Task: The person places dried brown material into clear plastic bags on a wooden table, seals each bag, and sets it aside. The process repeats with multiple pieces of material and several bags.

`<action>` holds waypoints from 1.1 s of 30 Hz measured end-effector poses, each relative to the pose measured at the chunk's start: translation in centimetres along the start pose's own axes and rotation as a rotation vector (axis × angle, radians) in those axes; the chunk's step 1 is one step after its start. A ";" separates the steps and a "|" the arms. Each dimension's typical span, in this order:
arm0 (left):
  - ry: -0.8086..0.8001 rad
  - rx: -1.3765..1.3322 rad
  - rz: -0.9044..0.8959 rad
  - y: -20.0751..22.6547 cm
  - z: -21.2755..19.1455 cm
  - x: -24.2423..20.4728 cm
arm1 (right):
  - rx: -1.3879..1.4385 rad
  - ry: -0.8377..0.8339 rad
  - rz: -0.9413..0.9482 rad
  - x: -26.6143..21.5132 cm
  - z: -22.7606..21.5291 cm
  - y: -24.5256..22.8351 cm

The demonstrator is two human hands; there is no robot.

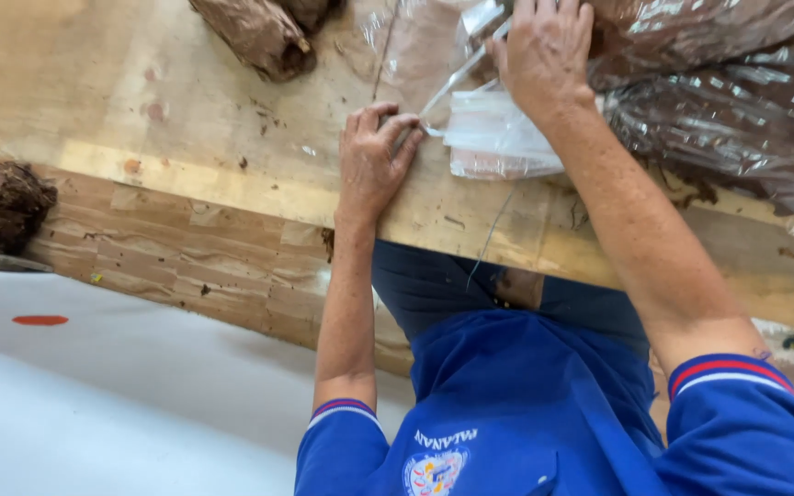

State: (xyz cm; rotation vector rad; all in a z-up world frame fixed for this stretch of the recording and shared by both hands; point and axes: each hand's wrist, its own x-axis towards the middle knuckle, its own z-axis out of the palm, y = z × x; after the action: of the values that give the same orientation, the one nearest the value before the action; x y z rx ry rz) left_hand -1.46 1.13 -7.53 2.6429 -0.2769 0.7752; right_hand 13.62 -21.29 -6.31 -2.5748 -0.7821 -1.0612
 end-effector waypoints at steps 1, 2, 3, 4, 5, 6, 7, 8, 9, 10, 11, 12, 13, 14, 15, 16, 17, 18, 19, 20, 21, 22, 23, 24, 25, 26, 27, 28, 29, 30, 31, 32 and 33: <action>-0.025 -0.008 0.000 0.2 -0.2 0.2 | -0.196 -0.327 0.077 0.7 0.9 0.1; -0.049 -0.017 0.000 0.4 -0.4 0.5 | -0.390 -0.653 0.160 1.4 1.8 0.2; -0.028 -0.011 0.018 0.6 -0.6 0.6 | -0.399 -0.625 0.164 1.4 2.3 0.2; -0.058 -0.013 0.003 0.7 -0.8 0.7 | -0.321 -0.614 0.215 1.5 3.0 0.2; -0.094 -0.015 -0.017 0.9 -0.9 0.5 | -0.239 -0.607 0.264 1.2 3.7 0.1; -0.078 -0.010 -0.003 0.7 -0.9 0.9 | -0.243 -0.585 0.266 1.9 3.5 0.1; -0.099 -0.003 -0.026 0.7 -0.7 0.7 | -0.201 -0.622 0.271 1.9 3.3 -0.1; -0.119 0.005 -0.049 0.6 -0.6 0.4 | -0.158 -0.658 0.275 1.8 3.1 -0.3; -0.115 0.003 -0.046 0.5 -0.5 0.3 | -0.162 -0.653 0.275 1.7 2.9 -0.1; -0.098 0.014 -0.043 0.4 -0.4 0.2 | -0.055 -0.500 0.243 1.5 2.6 0.0; -0.078 0.025 -0.039 0.4 -0.3 0.2 | 0.048 -0.344 0.208 1.5 2.4 0.3; -0.070 0.023 -0.036 0.0 0.1 0.6 | 0.043 -0.337 0.205 2.6 1.5 0.1; -0.048 -0.003 -0.041 -0.3 0.4 0.4 | 0.378 -0.221 0.148 3.2 0.6 -0.4; -0.025 -0.029 -0.046 -0.5 0.7 0.3 | 0.710 -0.098 0.088 3.7 -0.3 -0.8; -0.025 -0.028 -0.047 -0.2 0.5 0.2 | 0.710 -0.099 0.087 4.2 -1.7 -1.6; 0.146 -0.229 -0.116 0.1 0.3 0.2 | 0.770 -0.087 -0.048 4.7 -3.1 -2.3; 0.318 -0.428 -0.180 0.3 0.0 0.3 | 0.827 -0.072 -0.182 5.3 -4.6 -3.1; 0.319 -0.425 -0.177 0.3 -0.7 0.2 | 0.828 -0.068 -0.183 4.4 -4.9 -4.0; 0.407 -0.446 -0.060 0.1 -1.4 0.5 | 0.801 -0.100 -0.260 4.1 -5.1 -4.9; 0.493 -0.466 0.058 -0.2 -2.1 0.8 | 0.772 -0.130 -0.337 3.8 -5.4 -5.8; 0.512 -0.451 0.065 1.1 -4.3 1.9 | 0.774 -0.117 -0.359 4.3 -6.7 -6.5; 0.422 -0.454 0.162 2.3 -6.4 2.8 | 0.833 -0.271 -0.440 4.7 -7.9 -7.2; 0.325 -0.457 0.241 3.7 -8.5 3.0 | 0.893 -0.443 -0.519 4.4 -9.1 -8.1; 0.336 -0.444 0.229 3.1 -8.5 3.6 | 0.901 -0.448 -0.538 4.7 -9.9 -8.1; 0.239 -0.520 0.280 2.6 -8.4 3.7 | 0.860 -0.463 -0.533 4.6 -10.9 -8.0; 0.141 -0.596 0.330 2.2 -8.2 3.9 | 0.819 -0.477 -0.527 4.5 -11.8 -7.9; 0.147 -0.592 0.319 2.2 -8.1 3.9 | 0.825 -0.484 -0.537 4.6 -12.4 -7.4; 0.068 -0.626 0.240 2.2 -8.0 4.0 | 0.794 -0.489 -0.478 4.7 -12.8 -6.8; -0.015 -0.663 0.164 2.2 -7.8 4.1 | 0.760 -0.492 -0.413 4.7 -13.4 -6.1; -0.013 -0.662 0.156 1.8 -7.5 3.9 | 0.764 -0.497 -0.417 4.6 -13.1 -5.1; 0.000 -0.694 0.069 1.4 -7.2 4.0 | 0.723 -0.576 -0.315 4.5 -12.8 -4.1; 0.014 -0.724 -0.018 1.0 -6.9 4.1 | 0.679 -0.652 -0.211 4.5 -12.5 -3.0; 0.013 -0.726 -0.016 1.0 -7.5 4.0 | 0.677 -0.652 -0.209 4.2 -12.0 -1.7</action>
State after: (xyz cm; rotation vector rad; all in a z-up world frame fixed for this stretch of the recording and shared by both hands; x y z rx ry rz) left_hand -1.99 2.84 0.82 1.9507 -0.4360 0.5462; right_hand 8.24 -23.22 5.13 -2.2280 -1.3002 0.0782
